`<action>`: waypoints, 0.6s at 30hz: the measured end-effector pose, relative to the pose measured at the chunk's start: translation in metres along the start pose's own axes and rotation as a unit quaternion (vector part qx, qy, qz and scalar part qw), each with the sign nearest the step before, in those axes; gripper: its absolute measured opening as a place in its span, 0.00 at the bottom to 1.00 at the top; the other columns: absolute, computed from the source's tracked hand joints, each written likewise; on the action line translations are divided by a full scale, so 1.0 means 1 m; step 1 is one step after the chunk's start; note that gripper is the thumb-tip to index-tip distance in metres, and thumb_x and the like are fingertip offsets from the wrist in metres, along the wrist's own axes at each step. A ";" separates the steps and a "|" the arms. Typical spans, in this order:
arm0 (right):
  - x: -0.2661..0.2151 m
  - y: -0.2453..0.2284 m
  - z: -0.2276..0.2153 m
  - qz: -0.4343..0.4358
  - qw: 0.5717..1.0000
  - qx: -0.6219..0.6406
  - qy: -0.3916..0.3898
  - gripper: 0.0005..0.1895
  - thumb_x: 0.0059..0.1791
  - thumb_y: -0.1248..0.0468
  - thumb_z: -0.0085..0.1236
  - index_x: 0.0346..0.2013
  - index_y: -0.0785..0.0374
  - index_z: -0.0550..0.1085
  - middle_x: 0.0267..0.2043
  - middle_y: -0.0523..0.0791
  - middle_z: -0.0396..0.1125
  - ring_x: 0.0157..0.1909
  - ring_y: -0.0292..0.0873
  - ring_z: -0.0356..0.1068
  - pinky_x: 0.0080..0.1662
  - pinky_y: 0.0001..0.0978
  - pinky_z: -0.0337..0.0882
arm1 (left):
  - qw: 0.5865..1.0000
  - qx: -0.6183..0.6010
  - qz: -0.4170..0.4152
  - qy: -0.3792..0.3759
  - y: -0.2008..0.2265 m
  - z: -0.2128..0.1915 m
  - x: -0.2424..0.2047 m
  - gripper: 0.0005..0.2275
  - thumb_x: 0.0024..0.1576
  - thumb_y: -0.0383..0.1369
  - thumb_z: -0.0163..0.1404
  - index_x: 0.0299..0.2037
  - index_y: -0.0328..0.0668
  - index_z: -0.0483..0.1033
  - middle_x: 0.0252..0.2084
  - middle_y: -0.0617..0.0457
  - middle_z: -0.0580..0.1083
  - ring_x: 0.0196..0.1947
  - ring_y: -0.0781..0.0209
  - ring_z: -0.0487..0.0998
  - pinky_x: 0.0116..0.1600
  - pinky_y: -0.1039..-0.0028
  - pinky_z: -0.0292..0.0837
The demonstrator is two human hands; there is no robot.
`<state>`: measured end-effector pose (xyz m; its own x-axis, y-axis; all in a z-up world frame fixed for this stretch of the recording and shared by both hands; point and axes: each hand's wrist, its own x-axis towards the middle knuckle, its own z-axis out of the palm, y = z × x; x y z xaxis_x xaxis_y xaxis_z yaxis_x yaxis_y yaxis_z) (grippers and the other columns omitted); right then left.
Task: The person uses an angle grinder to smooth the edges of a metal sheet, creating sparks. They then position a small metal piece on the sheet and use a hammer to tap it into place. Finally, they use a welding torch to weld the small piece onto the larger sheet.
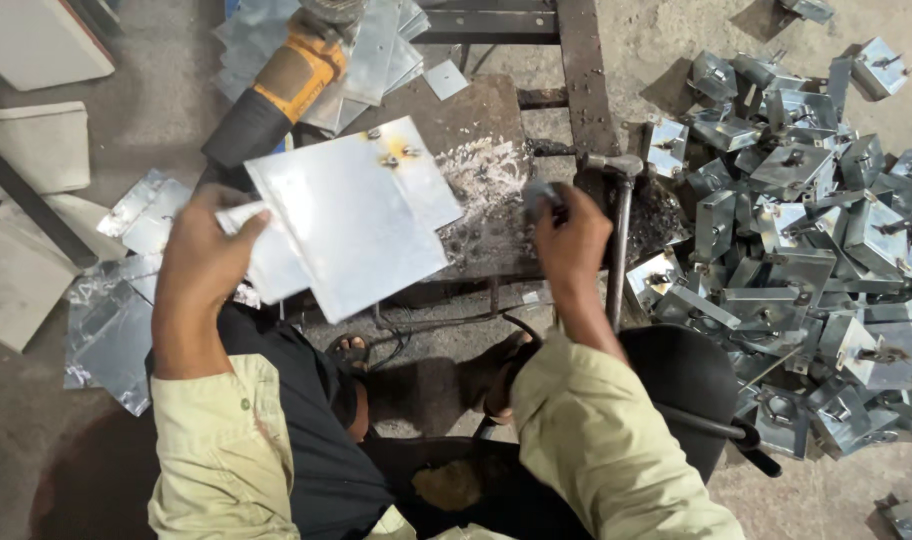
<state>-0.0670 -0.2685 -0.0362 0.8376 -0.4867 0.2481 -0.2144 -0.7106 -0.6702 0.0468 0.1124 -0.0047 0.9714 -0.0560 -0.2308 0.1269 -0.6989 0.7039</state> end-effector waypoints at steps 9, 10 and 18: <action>0.014 0.023 0.001 0.058 0.997 -0.050 0.022 0.04 0.54 0.66 0.64 0.39 0.65 0.80 0.38 0.49 0.77 0.35 0.43 0.78 0.37 0.34 0.79 | 0.982 0.028 0.116 0.146 0.027 0.013 -0.019 0.24 0.50 0.30 0.67 0.55 0.38 0.70 0.54 0.37 0.73 0.54 0.33 0.75 0.54 0.53 0.70; 0.013 0.025 -0.003 0.051 0.997 -0.032 0.051 0.04 0.53 0.67 0.64 0.40 0.65 0.80 0.37 0.49 0.77 0.35 0.43 0.78 0.38 0.34 0.79 | 0.986 0.026 0.089 0.138 0.033 0.014 -0.018 0.26 0.49 0.31 0.67 0.56 0.39 0.69 0.55 0.37 0.71 0.53 0.32 0.75 0.52 0.52 0.70; -0.013 0.012 0.020 0.061 0.997 0.001 -0.051 0.09 0.49 0.70 0.62 0.44 0.64 0.81 0.34 0.48 0.77 0.28 0.39 0.76 0.31 0.31 0.76 | 0.987 0.055 0.085 0.124 0.038 0.008 -0.018 0.26 0.52 0.33 0.68 0.57 0.43 0.68 0.55 0.39 0.71 0.55 0.33 0.75 0.54 0.50 0.70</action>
<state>-0.0704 -0.2601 -0.0615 0.8520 -0.5154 0.0918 -0.3171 -0.6477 -0.6928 0.0326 0.0812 0.0203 0.9978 -0.0132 0.0650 -0.0517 -0.7688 0.6374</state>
